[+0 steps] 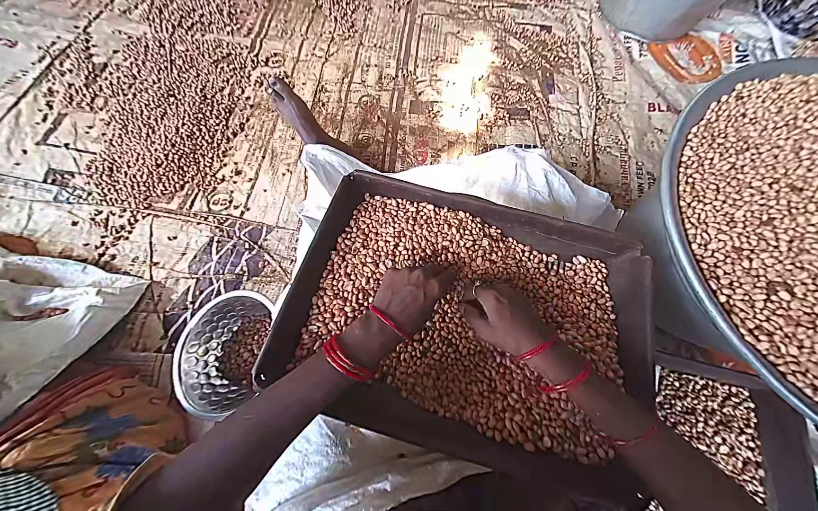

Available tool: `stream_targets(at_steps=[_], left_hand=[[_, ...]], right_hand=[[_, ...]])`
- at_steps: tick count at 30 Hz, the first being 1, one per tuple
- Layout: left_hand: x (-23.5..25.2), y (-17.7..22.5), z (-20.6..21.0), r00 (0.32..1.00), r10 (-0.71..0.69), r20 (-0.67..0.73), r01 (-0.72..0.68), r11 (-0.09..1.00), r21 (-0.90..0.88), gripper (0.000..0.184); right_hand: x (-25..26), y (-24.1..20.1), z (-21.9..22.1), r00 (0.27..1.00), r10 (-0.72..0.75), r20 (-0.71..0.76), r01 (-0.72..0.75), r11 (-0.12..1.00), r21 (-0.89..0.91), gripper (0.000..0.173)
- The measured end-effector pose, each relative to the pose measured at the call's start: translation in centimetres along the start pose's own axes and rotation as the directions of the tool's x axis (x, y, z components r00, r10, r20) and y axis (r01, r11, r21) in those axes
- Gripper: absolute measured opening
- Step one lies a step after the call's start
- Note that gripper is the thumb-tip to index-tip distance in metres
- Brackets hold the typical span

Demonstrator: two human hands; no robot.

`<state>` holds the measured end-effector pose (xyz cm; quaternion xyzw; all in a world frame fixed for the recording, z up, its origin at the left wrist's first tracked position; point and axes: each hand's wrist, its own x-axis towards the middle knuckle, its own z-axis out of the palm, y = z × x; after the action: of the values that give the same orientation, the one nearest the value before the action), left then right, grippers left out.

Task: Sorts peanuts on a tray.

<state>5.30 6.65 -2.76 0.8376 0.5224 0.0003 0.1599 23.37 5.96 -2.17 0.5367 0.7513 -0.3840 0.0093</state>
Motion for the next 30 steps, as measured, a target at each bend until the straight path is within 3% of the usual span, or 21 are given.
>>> stream_targets(at_steps=[2, 4, 5, 8, 11, 14, 18, 21, 23, 24, 26, 27, 28, 30], left_hand=[[-0.1, 0.1, -0.1, 1.000, -0.017, 0.025, 0.017, 1.000, -0.004, 0.026], [-0.1, 0.0, 0.4, 1.000, -0.012, 0.000, 0.012, 1.000, 0.006, 0.027], [0.0, 0.0, 0.8, 1.000, -0.003, -0.020, 0.003, 1.000, 0.010, 0.028], [-0.9, 0.0, 1.1, 0.997, 0.065, -0.036, -0.064, 0.998, 0.009, 0.024], [-4.4, 0.4, 0.5, 0.989, 0.096, 0.115, -0.094, 0.995, -0.030, 0.023], [-7.3, -0.5, -0.6, 0.987, 0.017, 0.158, -0.003, 0.996, -0.087, 0.022], [-6.5, -1.9, -1.2, 0.997, -0.049, -0.058, 0.040, 0.989, -0.141, 0.020], [-3.7, -0.1, -0.7, 0.999, -0.031, -0.013, 0.029, 0.993, -0.114, 0.024], [-1.8, 1.0, -0.2, 0.994, -0.037, 0.098, 0.042, 0.998, -0.051, 0.027], [-1.1, 1.3, -0.1, 0.987, -0.043, 0.155, 0.048, 0.998, -0.028, 0.029], [-0.4, 1.6, 0.0, 0.979, -0.036, 0.200, 0.034, 0.999, 0.013, 0.030], [-0.2, 1.9, -0.2, 0.973, -0.039, 0.227, 0.032, 0.999, 0.035, 0.031], [-0.2, 2.2, -0.5, 0.964, -0.048, 0.263, 0.036, 0.998, 0.053, 0.032], [0.0, 2.6, -1.0, 0.947, -0.071, 0.314, 0.049, 0.996, 0.076, 0.030]], right_hand=[[-0.3, 2.1, -0.4, 0.994, -0.028, -0.102, 0.063, 0.929, 0.366, 0.023], [-0.9, 2.8, -1.2, 0.998, -0.013, -0.067, 0.050, 0.810, 0.584, 0.022], [-1.0, 2.9, -1.2, 0.997, -0.023, -0.078, 0.062, 0.840, 0.539, 0.022], [-0.8, 2.1, 0.0, 0.989, -0.077, -0.127, 0.093, 0.988, 0.124, 0.031], [-0.7, 0.6, 2.2, 0.984, -0.121, -0.134, 0.084, 0.964, -0.253, 0.029], [-1.0, -0.6, 2.6, 0.988, -0.084, -0.127, 0.028, 0.919, -0.394, 0.027], [-1.1, -2.2, 1.8, 0.999, 0.039, 0.020, -0.026, 0.904, -0.427, 0.030], [-0.8, -1.4, 0.7, 0.989, 0.102, 0.108, -0.070, 0.959, -0.273, 0.033], [-1.4, 1.1, 0.1, 0.999, 0.034, -0.007, -0.034, 0.995, 0.093, 0.028], [-1.9, 2.4, 0.0, 0.995, 0.001, -0.104, 0.033, 0.944, 0.327, 0.021], [-3.1, 3.6, -1.1, 0.991, 0.004, -0.136, 0.093, 0.713, 0.695, 0.013], [-3.5, 4.2, -1.6, 0.994, -0.015, -0.113, 0.094, 0.670, 0.736, 0.014], [-3.8, 4.7, -1.9, 0.996, -0.039, -0.084, 0.086, 0.717, 0.692, 0.015], [-3.8, 5.1, -2.2, 0.998, -0.052, -0.023, 0.057, 0.916, 0.397, 0.021]])
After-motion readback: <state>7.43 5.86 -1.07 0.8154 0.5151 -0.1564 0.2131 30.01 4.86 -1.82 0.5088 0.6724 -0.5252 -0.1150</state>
